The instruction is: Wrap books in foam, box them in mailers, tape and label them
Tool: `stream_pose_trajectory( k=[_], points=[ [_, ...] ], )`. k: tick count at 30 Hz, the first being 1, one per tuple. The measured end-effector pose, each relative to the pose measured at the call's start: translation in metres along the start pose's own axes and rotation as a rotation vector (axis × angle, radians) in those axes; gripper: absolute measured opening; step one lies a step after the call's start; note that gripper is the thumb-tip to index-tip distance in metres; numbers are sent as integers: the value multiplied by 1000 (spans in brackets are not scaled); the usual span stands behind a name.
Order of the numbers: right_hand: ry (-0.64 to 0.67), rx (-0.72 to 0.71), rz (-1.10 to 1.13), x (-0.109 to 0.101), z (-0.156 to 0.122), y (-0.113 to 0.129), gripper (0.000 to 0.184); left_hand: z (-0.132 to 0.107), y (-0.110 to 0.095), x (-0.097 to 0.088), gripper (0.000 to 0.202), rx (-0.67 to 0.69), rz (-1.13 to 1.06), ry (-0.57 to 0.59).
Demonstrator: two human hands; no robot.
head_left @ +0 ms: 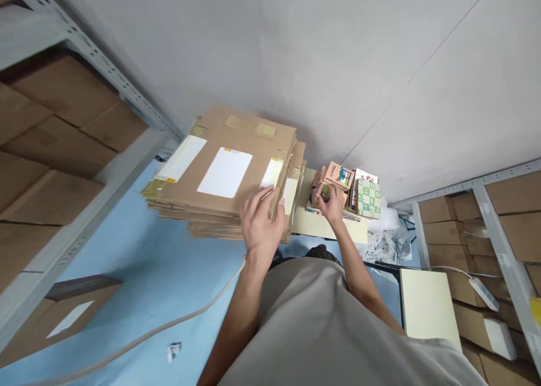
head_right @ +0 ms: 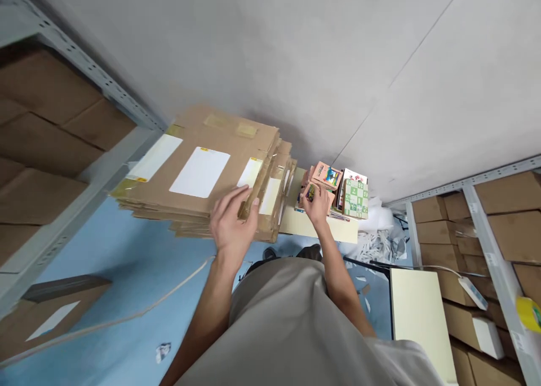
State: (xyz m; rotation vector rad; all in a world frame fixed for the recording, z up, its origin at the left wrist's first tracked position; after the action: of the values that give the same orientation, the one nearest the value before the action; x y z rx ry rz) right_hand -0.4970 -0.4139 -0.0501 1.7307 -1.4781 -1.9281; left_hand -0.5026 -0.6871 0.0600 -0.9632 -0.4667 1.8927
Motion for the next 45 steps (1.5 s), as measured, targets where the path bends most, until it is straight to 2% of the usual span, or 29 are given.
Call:
stream_pose_trajectory(
  k=[1, 3, 5, 7, 9, 12, 14, 16, 18, 22, 27, 31, 35, 38, 41, 45],
  points=[
    [-51, -26, -199, -4, 4, -12, 75, -1, -7, 7, 27, 17, -34, 22],
    [-47, -58, -479, -5, 5, -35, 90, -6, -20, 25, 26, 52, -123, 87],
    [6, -92, -604, -2, 0, -52, 88, -18, -26, 49, 27, 56, -233, 180],
    [37, -111, -625, 0, -10, -62, 79, -36, -21, 78, 28, -3, -346, 293],
    [49, -100, -581, -3, -23, -66, 76, -60, -8, 109, 32, -132, -434, 406],
    [42, -68, -382, -21, -48, -67, 75, -100, 11, 150, 45, -413, -496, 538],
    [0, -38, -154, -40, -68, -68, 67, -122, 11, 171, 55, -558, -589, 586],
    [-66, 42, 110, -65, -90, -73, 53, -138, -1, 188, 60, -633, -698, 624],
    [-134, 184, 362, -89, -113, -85, 47, -147, -22, 202, 63, -647, -801, 683],
    [-264, 451, 781, -136, -161, -118, 58, -158, -78, 227, 69, -623, -965, 888],
    [-412, 559, 1072, -194, -218, -168, 64, -180, -161, 258, 71, -508, -1040, 1203],
    [-501, 576, 1141, -244, -257, -223, 64, -222, -238, 289, 72, -463, -1061, 1425],
    [-607, 540, 1131, -299, -294, -281, 68, -278, -318, 322, 71, -492, -1082, 1505],
    [-745, 526, 1078, -339, -326, -320, 70, -319, -370, 343, 72, -549, -1082, 1563],
    [-872, 528, 1083, -368, -362, -353, 74, -350, -408, 359, 73, -611, -1057, 1610],
    [-990, 599, 1102, -380, -402, -386, 80, -379, -436, 378, 74, -638, -991, 1665]
  ],
)
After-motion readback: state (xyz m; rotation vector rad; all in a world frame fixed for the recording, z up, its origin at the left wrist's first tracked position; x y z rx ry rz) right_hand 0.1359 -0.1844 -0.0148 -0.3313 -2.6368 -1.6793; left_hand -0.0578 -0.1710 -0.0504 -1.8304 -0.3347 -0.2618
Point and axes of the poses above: each hand's wrist, its own z-axis towards the middle knuckle, its own x-axis out of the palm, y = z × x, the point moved 3 cm from there along z, towards the middle knuckle, and after that the axes turned 10 degrees about x, right-handed, at the moved point
